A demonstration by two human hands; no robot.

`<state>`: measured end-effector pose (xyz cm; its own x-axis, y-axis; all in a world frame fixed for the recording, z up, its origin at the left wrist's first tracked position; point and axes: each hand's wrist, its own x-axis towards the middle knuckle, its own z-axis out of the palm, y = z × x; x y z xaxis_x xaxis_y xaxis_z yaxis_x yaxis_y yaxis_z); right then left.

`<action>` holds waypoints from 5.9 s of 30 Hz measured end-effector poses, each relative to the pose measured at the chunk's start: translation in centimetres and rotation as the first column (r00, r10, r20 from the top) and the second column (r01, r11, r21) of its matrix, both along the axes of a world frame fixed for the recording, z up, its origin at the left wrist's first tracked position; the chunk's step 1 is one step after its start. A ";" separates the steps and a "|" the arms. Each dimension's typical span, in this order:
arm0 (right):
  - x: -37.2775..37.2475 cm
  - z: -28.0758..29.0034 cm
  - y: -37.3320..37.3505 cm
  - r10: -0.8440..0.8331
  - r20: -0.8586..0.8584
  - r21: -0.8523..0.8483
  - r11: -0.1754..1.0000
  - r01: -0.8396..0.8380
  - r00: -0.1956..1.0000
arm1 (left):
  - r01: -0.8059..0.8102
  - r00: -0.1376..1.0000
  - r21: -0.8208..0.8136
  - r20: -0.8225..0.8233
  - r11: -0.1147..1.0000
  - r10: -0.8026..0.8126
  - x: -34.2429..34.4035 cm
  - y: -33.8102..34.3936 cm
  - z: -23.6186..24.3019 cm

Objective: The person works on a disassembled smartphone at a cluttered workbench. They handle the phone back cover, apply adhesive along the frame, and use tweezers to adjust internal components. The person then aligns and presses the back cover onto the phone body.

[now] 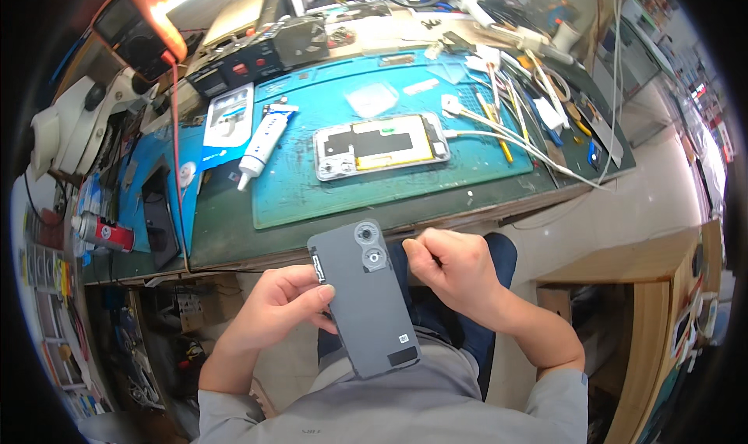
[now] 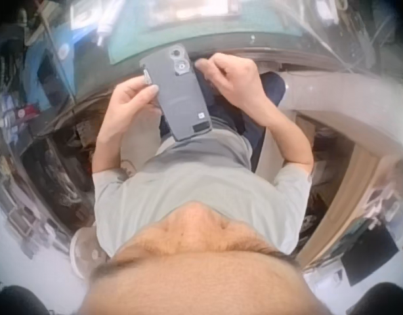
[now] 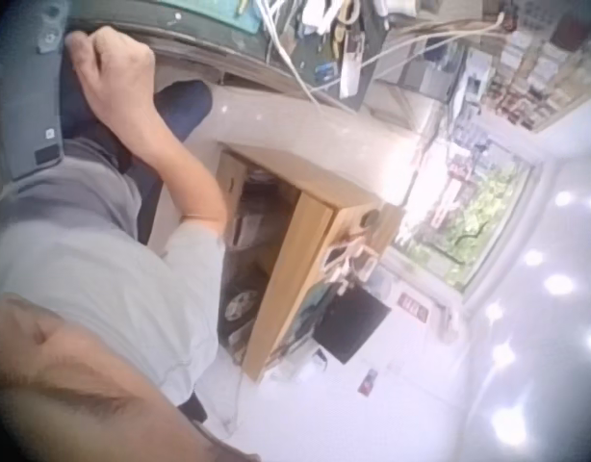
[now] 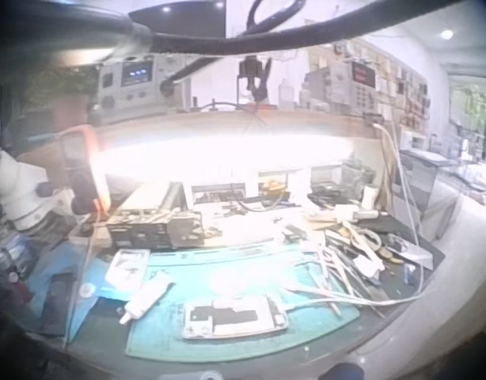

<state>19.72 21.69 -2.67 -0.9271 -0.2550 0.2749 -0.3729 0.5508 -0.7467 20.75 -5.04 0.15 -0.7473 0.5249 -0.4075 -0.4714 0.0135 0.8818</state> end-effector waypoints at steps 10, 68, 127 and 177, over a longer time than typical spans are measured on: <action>-4.0 4.5 -4.9 0.322 0.171 -0.228 0.932 -0.281 0.931 | -0.451 0.794 0.083 -0.417 0.888 0.442 1.0 -2.9 -1.9; -14.0 8.2 -5.5 0.518 0.138 -0.642 0.696 -0.322 0.844 | -0.221 0.711 0.099 -0.665 0.970 0.229 -9.9 -0.2 2.6; -17.2 4.5 -1.6 0.506 0.257 -0.877 0.480 -0.022 0.823 | -0.433 0.016 -0.399 -0.900 0.808 -0.436 -9.7 3.2 -1.3; -16.0 3.1 -3.9 0.408 0.454 -0.396 0.889 -0.230 0.793 | -0.826 0.214 0.002 -0.924 0.564 0.317 -6.2 -0.9 -3.6</action>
